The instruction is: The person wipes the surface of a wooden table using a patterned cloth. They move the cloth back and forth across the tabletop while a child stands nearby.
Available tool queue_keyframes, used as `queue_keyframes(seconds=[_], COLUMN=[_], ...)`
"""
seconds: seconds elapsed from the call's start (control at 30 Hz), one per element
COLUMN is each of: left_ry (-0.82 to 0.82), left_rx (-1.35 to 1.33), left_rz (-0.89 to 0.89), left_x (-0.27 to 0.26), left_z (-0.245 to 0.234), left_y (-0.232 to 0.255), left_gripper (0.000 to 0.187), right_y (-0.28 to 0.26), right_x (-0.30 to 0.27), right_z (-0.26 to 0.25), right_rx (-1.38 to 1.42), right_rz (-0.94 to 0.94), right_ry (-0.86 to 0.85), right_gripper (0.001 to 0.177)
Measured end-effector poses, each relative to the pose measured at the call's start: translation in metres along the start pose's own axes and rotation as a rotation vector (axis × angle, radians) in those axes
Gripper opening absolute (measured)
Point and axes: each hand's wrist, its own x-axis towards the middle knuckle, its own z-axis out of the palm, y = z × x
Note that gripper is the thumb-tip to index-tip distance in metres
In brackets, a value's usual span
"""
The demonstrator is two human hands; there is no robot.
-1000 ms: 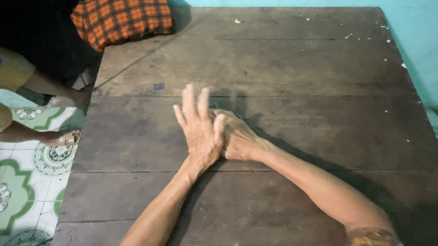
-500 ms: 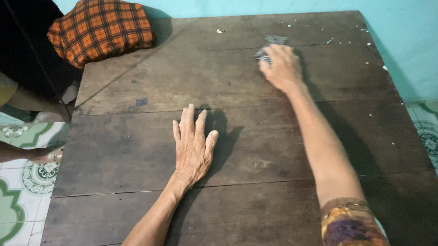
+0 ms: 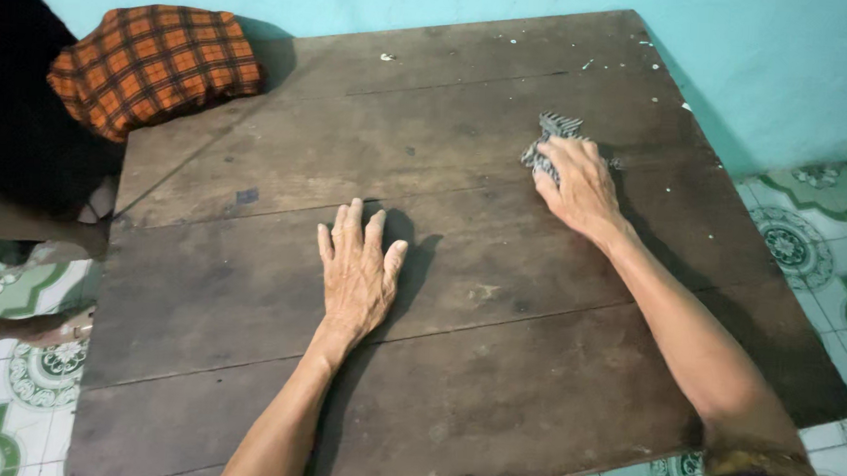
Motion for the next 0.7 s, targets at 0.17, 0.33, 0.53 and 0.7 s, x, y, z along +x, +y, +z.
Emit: queue_keyframes(seconds=[0.17,0.33,0.53,0.7], left_ry=[0.071,0.180,0.406,0.524], left_rx=[-0.042,-0.163,-0.158,-0.130], left_rz=[-0.016,-0.086,-0.114,-0.220], left_x=[-0.001,0.001,0.009,0.012], left_z=[0.001,-0.008,-0.035,-0.038], left_y=[0.000,-0.001,-0.024,-0.047], left_gripper=[0.054,0.048,0.041,0.042], right_y=[-0.085,-0.179,-0.253,-0.264], right_x=[-0.016,-0.016,0.033,0.088], right_z=[-0.004,0.014,0.073,0.139], right_rx=[0.110,0.335,0.571,0.641], right_rz=[-0.180,-0.418,-0.491,-0.565], right_ry=[-0.087,-0.233,-0.451,-0.260], right_gripper=[0.046,0.055,0.052,0.043])
